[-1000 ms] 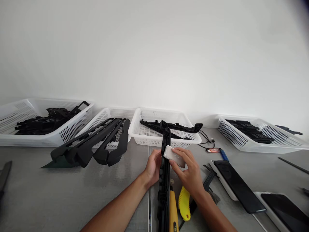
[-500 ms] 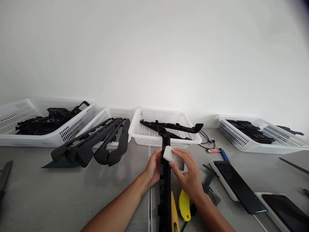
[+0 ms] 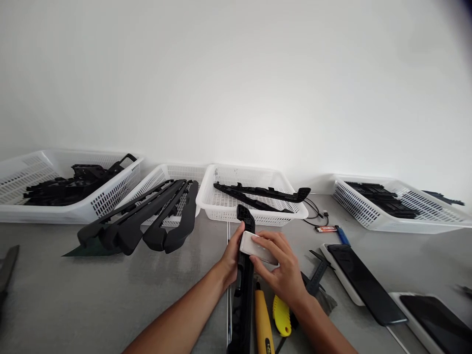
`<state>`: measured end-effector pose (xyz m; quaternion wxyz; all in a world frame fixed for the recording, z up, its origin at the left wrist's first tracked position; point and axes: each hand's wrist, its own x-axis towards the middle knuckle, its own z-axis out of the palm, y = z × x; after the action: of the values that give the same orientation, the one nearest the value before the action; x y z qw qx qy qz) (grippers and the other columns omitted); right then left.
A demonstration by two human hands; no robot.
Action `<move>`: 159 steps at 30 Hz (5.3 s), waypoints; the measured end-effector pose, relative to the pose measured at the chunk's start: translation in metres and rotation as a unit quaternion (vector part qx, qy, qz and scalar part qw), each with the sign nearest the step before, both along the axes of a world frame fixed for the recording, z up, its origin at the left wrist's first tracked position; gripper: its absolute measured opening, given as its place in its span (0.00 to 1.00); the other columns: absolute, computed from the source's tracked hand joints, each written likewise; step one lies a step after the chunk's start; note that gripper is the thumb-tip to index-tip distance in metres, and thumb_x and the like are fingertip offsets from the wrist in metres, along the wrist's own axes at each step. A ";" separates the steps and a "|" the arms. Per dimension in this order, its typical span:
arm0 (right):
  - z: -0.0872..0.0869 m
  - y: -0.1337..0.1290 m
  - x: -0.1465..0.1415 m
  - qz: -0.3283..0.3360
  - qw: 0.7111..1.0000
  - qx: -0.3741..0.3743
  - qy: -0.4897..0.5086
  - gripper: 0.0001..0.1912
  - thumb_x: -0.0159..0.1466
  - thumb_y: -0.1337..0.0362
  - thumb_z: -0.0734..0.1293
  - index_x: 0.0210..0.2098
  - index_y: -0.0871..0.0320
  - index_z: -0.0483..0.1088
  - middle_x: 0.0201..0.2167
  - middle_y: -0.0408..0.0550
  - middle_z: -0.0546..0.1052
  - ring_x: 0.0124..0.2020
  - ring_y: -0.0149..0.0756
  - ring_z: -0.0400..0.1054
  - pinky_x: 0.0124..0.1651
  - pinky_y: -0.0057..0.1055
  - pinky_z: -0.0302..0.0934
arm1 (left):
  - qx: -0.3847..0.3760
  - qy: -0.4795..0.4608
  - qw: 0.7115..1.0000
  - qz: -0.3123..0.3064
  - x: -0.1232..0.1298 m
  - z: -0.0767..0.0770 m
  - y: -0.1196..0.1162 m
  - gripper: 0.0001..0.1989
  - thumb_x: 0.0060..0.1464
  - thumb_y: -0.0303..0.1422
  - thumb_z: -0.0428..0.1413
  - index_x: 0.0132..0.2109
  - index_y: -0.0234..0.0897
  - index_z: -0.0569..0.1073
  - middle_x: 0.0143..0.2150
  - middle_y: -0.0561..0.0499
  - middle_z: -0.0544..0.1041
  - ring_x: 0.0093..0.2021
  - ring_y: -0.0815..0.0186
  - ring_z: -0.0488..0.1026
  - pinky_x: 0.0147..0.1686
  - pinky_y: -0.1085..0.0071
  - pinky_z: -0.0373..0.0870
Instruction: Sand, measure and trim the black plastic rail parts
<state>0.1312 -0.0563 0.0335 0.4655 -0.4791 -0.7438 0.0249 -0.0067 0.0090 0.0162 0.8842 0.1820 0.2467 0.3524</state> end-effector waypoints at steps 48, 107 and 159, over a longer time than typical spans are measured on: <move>-0.001 0.005 0.008 -0.053 0.997 0.002 0.059 0.14 0.69 0.60 0.70 0.54 0.51 0.75 0.51 0.51 0.77 0.54 0.45 0.71 0.56 0.45 0.68 | 0.053 -0.015 0.998 0.032 0.003 0.001 0.002 0.30 0.60 0.56 0.56 0.49 0.32 0.82 0.36 0.43 0.83 0.39 0.54 0.79 0.39 0.65 0.72; 0.006 0.004 0.016 -0.008 0.995 -0.078 0.061 0.21 0.67 0.62 0.69 0.60 0.49 0.74 0.54 0.51 0.75 0.55 0.44 0.71 0.58 0.42 0.68 | 0.066 -0.012 0.997 0.034 0.003 0.000 0.001 0.31 0.60 0.56 0.58 0.53 0.32 0.81 0.37 0.45 0.84 0.35 0.60 0.80 0.36 0.69 0.73; 0.002 0.009 0.022 -0.066 0.993 -0.057 0.077 0.16 0.69 0.58 0.69 0.55 0.51 0.74 0.52 0.52 0.75 0.54 0.45 0.72 0.58 0.44 0.68 | 0.032 0.047 0.996 0.063 0.002 0.003 -0.002 0.17 0.50 0.45 0.70 0.34 0.36 0.78 0.23 0.54 0.75 0.24 0.68 0.72 0.28 0.73 0.70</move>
<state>0.1529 -0.0470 0.0359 0.4939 -0.5495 -0.6699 0.0731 -0.0048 0.0074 0.0192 0.8413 0.2106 0.2879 0.4061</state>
